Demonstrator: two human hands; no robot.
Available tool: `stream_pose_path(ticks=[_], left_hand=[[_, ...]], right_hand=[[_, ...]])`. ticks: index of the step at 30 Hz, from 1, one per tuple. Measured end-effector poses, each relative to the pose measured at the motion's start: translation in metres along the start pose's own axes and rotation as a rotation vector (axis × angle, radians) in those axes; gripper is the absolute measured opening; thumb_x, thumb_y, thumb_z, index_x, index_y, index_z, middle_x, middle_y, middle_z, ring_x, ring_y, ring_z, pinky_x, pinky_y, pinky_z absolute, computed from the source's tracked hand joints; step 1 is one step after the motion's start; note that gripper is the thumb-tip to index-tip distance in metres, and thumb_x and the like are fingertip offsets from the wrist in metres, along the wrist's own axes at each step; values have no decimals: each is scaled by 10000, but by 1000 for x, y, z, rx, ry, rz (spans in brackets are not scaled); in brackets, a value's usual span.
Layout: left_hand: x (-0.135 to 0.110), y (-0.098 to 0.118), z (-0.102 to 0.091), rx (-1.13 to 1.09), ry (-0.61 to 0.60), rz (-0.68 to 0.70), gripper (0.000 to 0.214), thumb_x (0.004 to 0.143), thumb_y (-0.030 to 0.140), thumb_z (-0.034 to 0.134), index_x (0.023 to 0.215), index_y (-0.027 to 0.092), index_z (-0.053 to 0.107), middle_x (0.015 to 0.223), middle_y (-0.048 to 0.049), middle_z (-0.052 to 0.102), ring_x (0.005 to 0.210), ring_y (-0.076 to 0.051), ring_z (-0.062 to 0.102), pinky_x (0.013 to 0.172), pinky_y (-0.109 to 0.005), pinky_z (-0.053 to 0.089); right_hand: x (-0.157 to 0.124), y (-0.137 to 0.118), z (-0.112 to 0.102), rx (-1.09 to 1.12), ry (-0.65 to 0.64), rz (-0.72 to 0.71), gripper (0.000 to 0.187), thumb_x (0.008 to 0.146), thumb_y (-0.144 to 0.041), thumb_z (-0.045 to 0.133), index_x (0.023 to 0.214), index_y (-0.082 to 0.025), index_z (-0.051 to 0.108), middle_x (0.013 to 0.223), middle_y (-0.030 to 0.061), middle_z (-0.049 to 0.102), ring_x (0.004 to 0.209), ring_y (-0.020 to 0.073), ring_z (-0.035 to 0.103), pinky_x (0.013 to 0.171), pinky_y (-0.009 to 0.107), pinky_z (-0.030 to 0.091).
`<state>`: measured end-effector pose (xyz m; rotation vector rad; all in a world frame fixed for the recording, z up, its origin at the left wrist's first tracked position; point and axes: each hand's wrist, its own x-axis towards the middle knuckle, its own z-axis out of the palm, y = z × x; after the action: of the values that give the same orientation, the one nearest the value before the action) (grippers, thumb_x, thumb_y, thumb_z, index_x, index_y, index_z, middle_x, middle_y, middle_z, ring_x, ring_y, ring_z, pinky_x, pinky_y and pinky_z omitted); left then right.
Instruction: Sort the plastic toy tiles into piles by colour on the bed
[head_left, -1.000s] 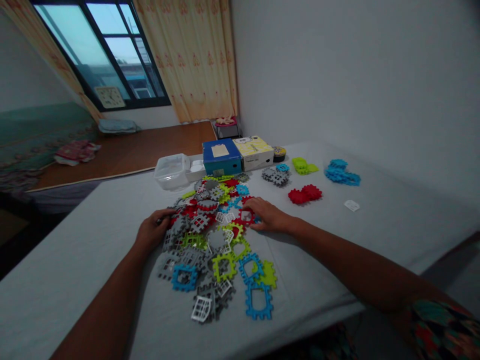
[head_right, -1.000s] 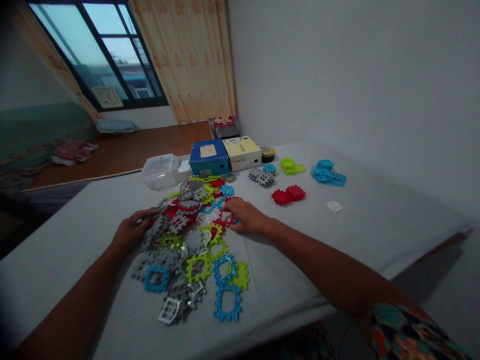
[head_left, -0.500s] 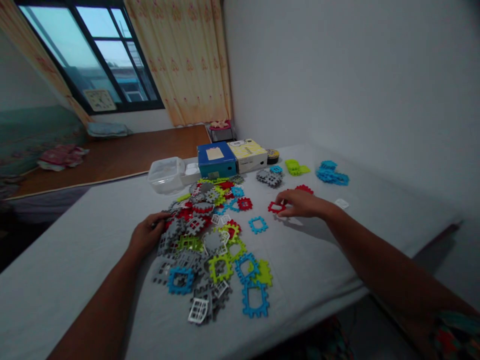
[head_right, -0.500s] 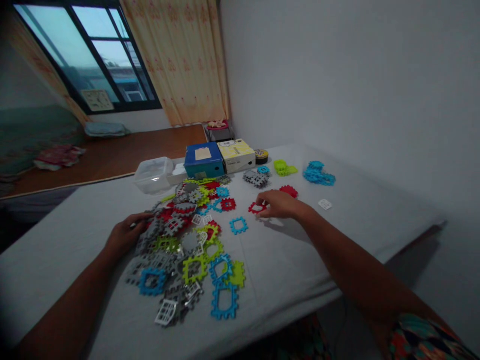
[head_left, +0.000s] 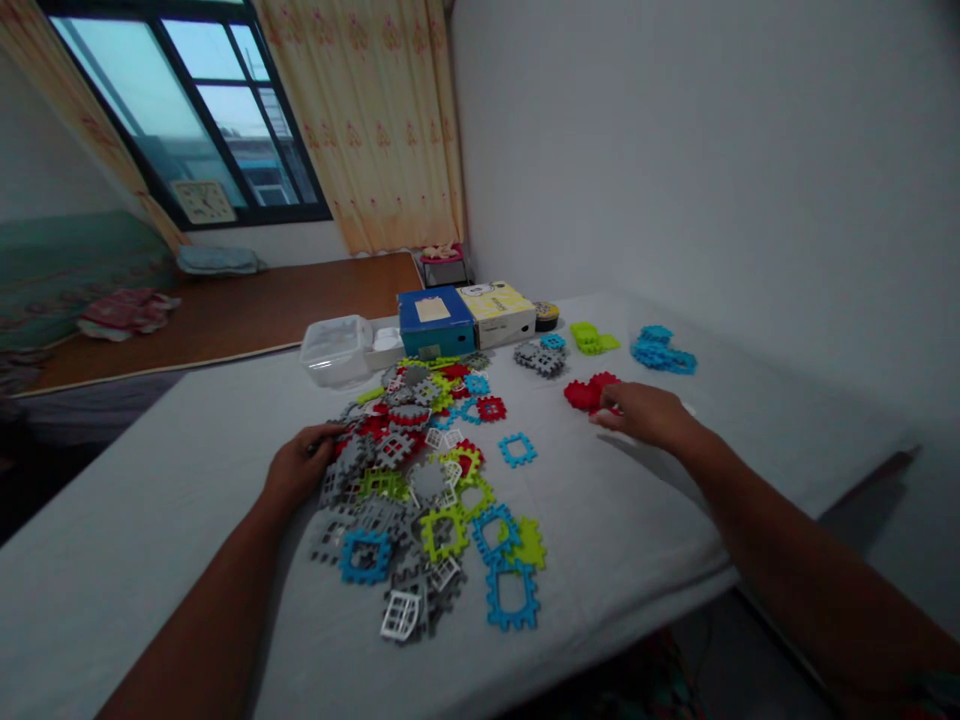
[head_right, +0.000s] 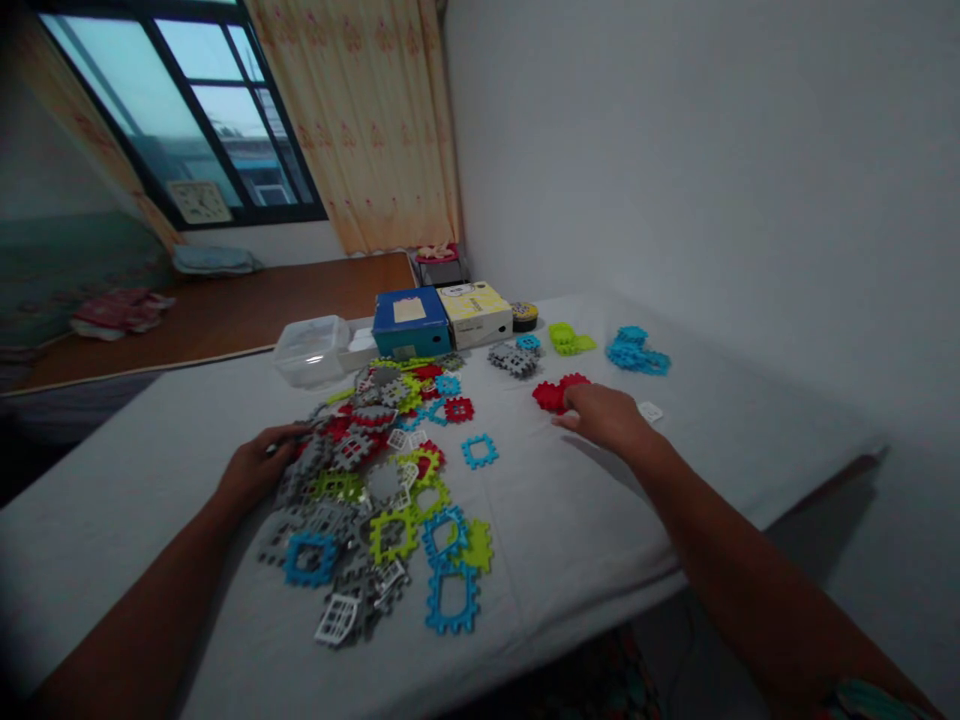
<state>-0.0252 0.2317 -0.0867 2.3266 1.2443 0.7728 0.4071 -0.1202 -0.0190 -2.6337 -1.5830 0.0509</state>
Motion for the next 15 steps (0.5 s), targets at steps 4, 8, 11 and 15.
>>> stream_pose_path(ticks=[4,8,11,15], left_hand=[[-2,3,-1,0,-10,7,410,777,391,489,1047,241,759,1188,-67,733,1138,-278,661,1024,-406,502],[-2,3,-1,-4,-27,22,411,790,386,486,1058,229,755,1199,-64,729,1140,-261,658,1041,-385,488],[-3,2,-1,13,-15,28,416,787,368,476,1051,215,758,1188,-69,732,1134,-257,658,1037,-389,488],[-3,0,0,8,-15,38,417,778,358,478,1050,205,755,1170,-74,736,1106,-253,666,1018,-391,501]], right_hand=[[6,-52,-5,123,-92,-364,241,881,-425,652,1020,-231,690,1057,86,725,935,249,667,744,330,488],[37,-95,13,195,2,-555,311,906,-324,634,1195,-212,656,1200,129,684,1093,289,610,900,408,487],[64,-114,34,216,61,-544,440,924,-295,611,1341,-164,562,1361,173,588,1217,314,521,977,460,449],[80,-118,61,252,42,-489,477,947,-269,561,1408,-165,503,1428,164,542,1240,320,492,963,486,445]])
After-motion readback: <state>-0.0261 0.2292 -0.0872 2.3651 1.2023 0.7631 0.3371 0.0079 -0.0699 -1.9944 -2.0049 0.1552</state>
